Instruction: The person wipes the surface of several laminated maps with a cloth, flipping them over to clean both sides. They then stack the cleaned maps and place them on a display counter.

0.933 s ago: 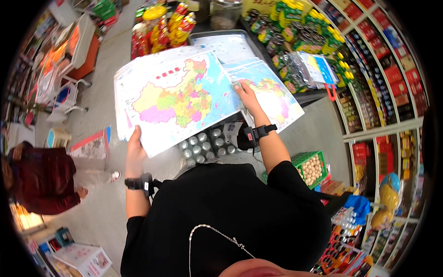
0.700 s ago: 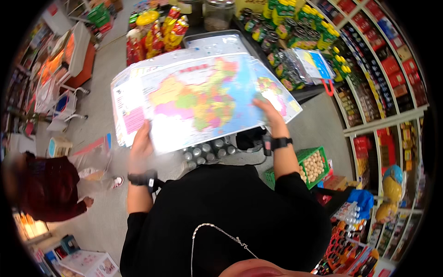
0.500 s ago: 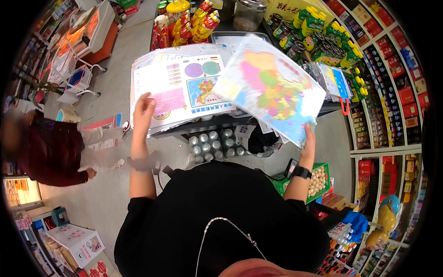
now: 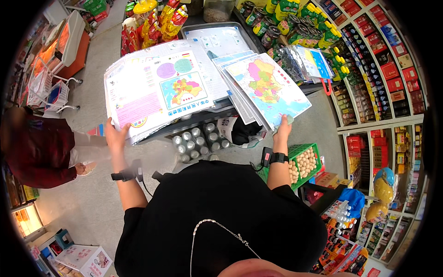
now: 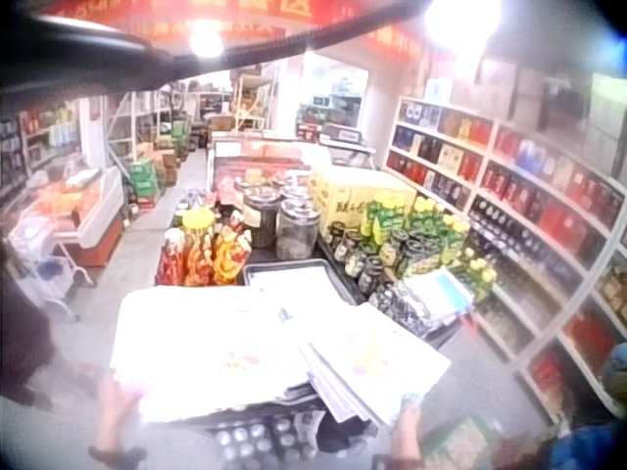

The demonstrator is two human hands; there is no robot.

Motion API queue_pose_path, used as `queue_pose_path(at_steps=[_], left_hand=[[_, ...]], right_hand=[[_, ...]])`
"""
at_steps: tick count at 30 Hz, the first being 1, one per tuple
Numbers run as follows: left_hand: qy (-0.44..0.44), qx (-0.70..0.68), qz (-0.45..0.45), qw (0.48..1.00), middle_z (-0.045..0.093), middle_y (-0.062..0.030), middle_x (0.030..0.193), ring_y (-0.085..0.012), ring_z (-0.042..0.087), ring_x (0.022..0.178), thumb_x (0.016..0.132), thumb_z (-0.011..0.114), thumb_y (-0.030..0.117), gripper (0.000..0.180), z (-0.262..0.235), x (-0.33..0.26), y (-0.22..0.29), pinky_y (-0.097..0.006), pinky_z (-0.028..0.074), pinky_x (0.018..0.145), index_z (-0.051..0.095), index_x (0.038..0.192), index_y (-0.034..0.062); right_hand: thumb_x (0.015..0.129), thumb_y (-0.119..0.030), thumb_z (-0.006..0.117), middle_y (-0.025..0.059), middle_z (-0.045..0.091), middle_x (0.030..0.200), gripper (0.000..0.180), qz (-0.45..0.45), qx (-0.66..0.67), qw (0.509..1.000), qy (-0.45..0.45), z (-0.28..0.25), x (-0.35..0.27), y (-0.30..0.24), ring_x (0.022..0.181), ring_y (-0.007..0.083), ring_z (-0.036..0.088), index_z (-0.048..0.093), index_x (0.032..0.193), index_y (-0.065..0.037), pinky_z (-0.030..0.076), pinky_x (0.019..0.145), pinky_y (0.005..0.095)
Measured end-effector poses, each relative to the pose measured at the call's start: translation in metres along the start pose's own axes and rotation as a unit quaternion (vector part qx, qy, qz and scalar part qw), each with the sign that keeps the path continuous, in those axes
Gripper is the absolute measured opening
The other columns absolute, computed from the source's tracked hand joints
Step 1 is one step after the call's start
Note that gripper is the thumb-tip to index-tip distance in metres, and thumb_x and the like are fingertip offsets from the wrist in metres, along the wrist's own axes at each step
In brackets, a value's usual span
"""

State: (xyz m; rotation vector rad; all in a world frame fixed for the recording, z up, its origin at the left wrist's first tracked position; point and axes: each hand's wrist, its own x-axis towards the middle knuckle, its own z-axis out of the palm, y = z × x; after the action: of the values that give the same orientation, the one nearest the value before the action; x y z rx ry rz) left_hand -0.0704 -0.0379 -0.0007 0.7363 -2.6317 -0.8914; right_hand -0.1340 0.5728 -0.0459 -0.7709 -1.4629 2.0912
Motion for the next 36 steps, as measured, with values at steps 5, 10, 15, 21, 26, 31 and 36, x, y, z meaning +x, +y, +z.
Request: queue_pose_path(at_steps=[5,10,15,21,26,31,36], left_hand=[[-0.001,-0.061,0.004,0.998,0.061,-0.0255,0.109,-0.0313,0.062,0.099,0.068,0.080,0.026,0.072,0.001,0.004,-0.010,-0.038,0.048,0.086,0.049,0.122,-0.0100],[-0.008,-0.061,0.016,0.998,0.064,-0.0239,0.105,-0.0310,0.064,0.095,0.068,0.079,0.026,0.064,-0.008,0.005,-0.004,-0.038,0.048,0.083,0.054,0.116,-0.0092],[0.020,-0.078,-0.012,0.997,0.064,-0.0205,0.097,-0.0289,0.062,0.087,0.073,0.074,0.028,0.055,-0.009,0.010,-0.011,-0.037,0.048,0.077,0.057,0.113,-0.0053],[-0.076,-0.411,-0.079,0.905,0.061,-0.0112,0.100,-0.0170,0.058,0.086,0.088,0.063,0.020,0.036,-0.010,-0.001,-0.020,-0.029,0.048,0.074,0.049,0.115,0.0002],[-0.125,-0.507,-0.170,0.835,0.058,-0.0102,0.107,-0.0163,0.058,0.094,0.090,0.060,0.016,0.040,-0.026,-0.022,0.010,-0.028,0.048,0.080,0.041,0.122,0.0020],[-0.125,-0.521,-0.121,0.835,0.050,-0.0176,0.129,-0.0214,0.055,0.111,0.090,0.053,0.005,0.071,-0.034,-0.039,0.024,-0.033,0.046,0.090,0.013,0.148,0.0083],[-0.145,-0.593,-0.116,0.783,0.051,-0.0149,0.129,-0.0196,0.055,0.111,0.088,0.054,0.002,0.067,-0.043,-0.049,0.025,-0.032,0.046,0.092,0.021,0.146,0.0056]], right_hand=[[0.092,-0.017,0.054,0.0123,0.055,0.118,0.041,0.005,-0.045,0.999,0.013,-0.005,0.007,0.011,0.102,0.0233,0.057,0.044,0.127,0.003,0.046,0.084,0.0356],[0.090,-0.025,0.058,0.0096,0.061,0.104,0.040,0.066,-0.174,0.982,0.011,-0.043,0.031,0.018,0.091,0.0203,0.058,0.053,0.117,0.003,0.046,0.078,0.0331],[0.087,-0.022,0.060,0.0143,0.063,0.100,0.036,-0.015,-0.297,0.949,0.102,-0.084,0.040,0.012,0.083,0.0224,0.062,0.054,0.109,0.005,0.050,0.073,0.0354],[0.089,-0.028,0.059,0.0164,0.061,0.103,0.043,-0.300,-0.340,0.879,0.148,-0.048,0.044,-0.013,0.079,0.0244,0.062,0.049,0.116,0.004,0.052,0.062,0.0348],[0.091,-0.035,0.057,0.0192,0.055,0.121,0.051,-0.262,-0.328,0.905,-0.071,0.079,-0.007,-0.009,0.112,0.0295,0.052,0.048,0.123,0.003,0.039,0.097,0.0408],[0.080,-0.018,0.067,0.0170,0.053,0.120,0.049,-0.395,-0.349,0.699,-0.484,0.187,-0.133,-0.004,0.113,0.0343,0.048,0.051,0.125,-0.005,0.037,0.098,0.0411],[0.065,-0.005,0.073,0.0133,0.052,0.120,0.063,-0.467,-0.415,0.554,-0.551,0.190,-0.166,-0.004,0.114,0.0328,0.048,0.053,0.124,-0.012,0.037,0.098,0.0471]])
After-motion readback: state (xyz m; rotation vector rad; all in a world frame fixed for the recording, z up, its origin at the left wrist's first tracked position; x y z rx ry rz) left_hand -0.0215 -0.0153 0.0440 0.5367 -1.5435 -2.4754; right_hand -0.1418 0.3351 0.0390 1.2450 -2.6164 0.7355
